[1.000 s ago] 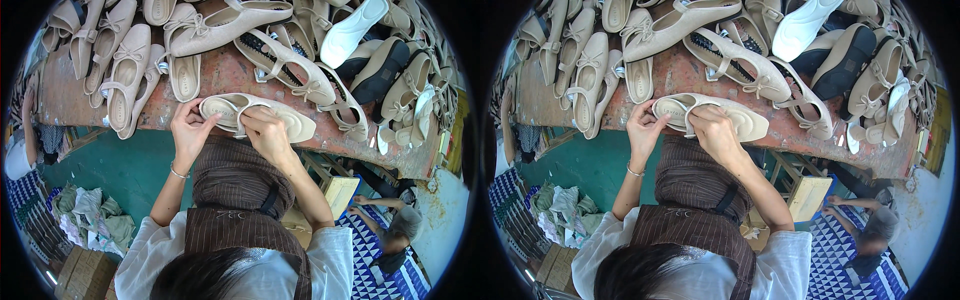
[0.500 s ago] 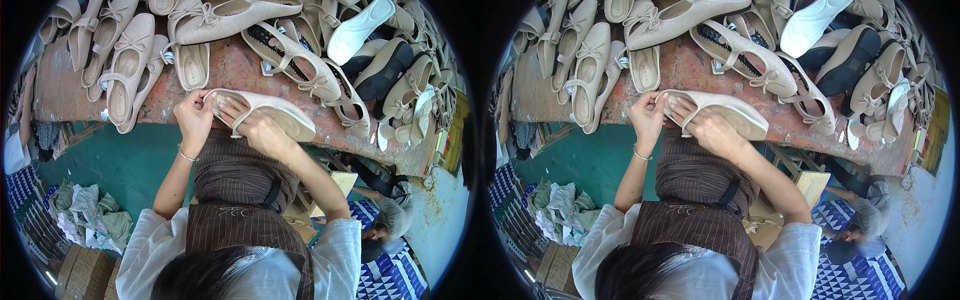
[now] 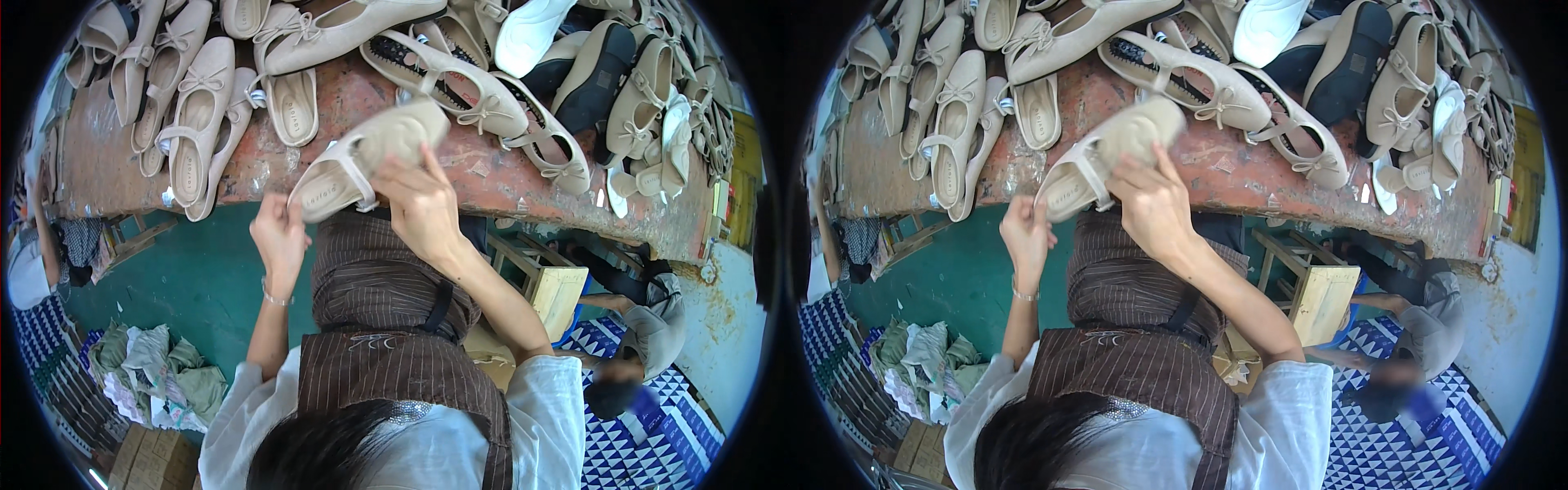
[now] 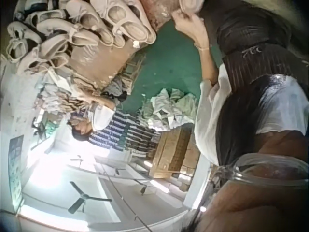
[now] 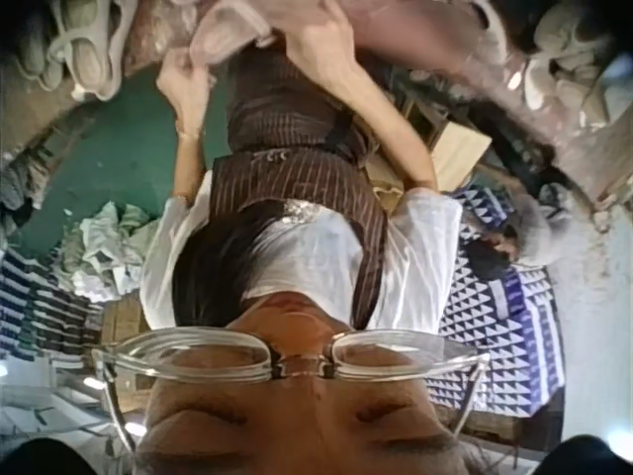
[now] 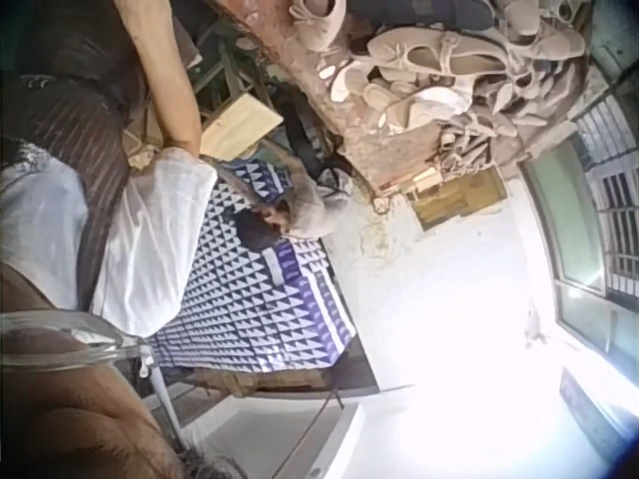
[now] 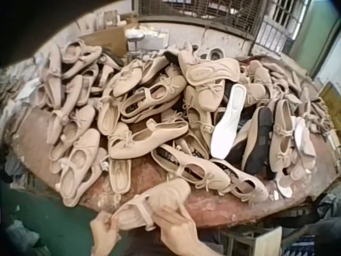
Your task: The person retrieves insoles from cardboard boxes and inserts the insoles into shoes on the workbench by hand, smoothing and pressing them into place inside each shoe.
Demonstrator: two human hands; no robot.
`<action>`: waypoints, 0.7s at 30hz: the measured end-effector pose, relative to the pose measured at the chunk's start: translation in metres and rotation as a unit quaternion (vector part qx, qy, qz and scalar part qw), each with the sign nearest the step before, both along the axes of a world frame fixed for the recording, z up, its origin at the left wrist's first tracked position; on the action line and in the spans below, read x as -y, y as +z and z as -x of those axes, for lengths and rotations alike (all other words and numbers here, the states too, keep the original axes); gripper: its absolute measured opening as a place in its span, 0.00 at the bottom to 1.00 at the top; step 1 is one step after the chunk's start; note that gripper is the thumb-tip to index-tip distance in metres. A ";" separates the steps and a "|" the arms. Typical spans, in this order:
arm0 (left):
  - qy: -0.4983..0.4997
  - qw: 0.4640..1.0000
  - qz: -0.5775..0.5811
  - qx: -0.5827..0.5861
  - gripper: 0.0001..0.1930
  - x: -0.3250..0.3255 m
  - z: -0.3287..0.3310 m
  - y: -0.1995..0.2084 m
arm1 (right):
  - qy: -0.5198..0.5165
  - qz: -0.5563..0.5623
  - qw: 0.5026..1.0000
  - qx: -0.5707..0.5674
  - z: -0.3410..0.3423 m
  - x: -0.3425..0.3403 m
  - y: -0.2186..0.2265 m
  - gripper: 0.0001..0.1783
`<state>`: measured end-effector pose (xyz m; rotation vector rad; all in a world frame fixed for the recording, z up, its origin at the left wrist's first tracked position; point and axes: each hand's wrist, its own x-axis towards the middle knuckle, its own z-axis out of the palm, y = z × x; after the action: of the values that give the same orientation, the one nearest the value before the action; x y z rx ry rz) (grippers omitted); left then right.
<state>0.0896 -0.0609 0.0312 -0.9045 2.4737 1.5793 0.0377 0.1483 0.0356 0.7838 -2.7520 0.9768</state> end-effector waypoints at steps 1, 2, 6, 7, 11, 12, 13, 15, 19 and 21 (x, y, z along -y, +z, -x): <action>0.030 0.998 -0.025 0.053 0.08 0.002 -0.016 0.004 | -0.042 0.053 0.995 -0.067 0.004 0.004 0.001 0.18; 0.020 0.997 -0.072 0.032 0.08 0.000 -0.030 0.005 | -0.088 -0.013 0.992 -0.086 0.009 0.009 0.004 0.23; -0.014 0.993 -0.120 0.014 0.08 -0.030 -0.058 -0.005 | -0.159 0.082 0.980 0.085 0.045 0.029 0.023 0.39; -0.031 0.995 -0.094 -0.005 0.09 -0.038 -0.060 -0.008 | -0.142 0.141 0.973 0.112 0.052 0.029 0.030 0.40; -0.127 0.984 0.038 -0.120 0.23 -0.065 -0.068 -0.015 | -0.024 0.102 0.988 0.113 0.028 0.013 0.041 0.19; -0.188 0.961 0.139 -0.150 0.24 -0.066 -0.071 -0.016 | -0.024 0.054 0.996 0.067 0.007 0.011 0.039 0.14; -0.213 0.923 0.179 -0.266 0.22 -0.066 -0.071 -0.019 | 0.008 -0.002 0.999 0.039 -0.015 0.003 0.035 0.14; -0.289 0.873 0.243 -0.309 0.23 -0.063 -0.071 -0.027 | 0.004 -0.020 0.992 0.126 -0.055 0.003 0.016 0.18; -0.407 0.821 0.341 -0.210 0.24 -0.061 -0.061 -0.040 | -0.042 -0.057 0.993 0.092 -0.069 0.015 -0.011 0.37; -0.405 0.825 0.337 -0.205 0.24 -0.066 -0.058 -0.038 | -0.028 -0.090 0.991 0.095 -0.045 0.024 -0.010 0.39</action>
<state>0.1473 0.0052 -0.0069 0.5645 3.0817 0.6351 0.0827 0.1238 0.0253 0.6650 -3.0430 0.8411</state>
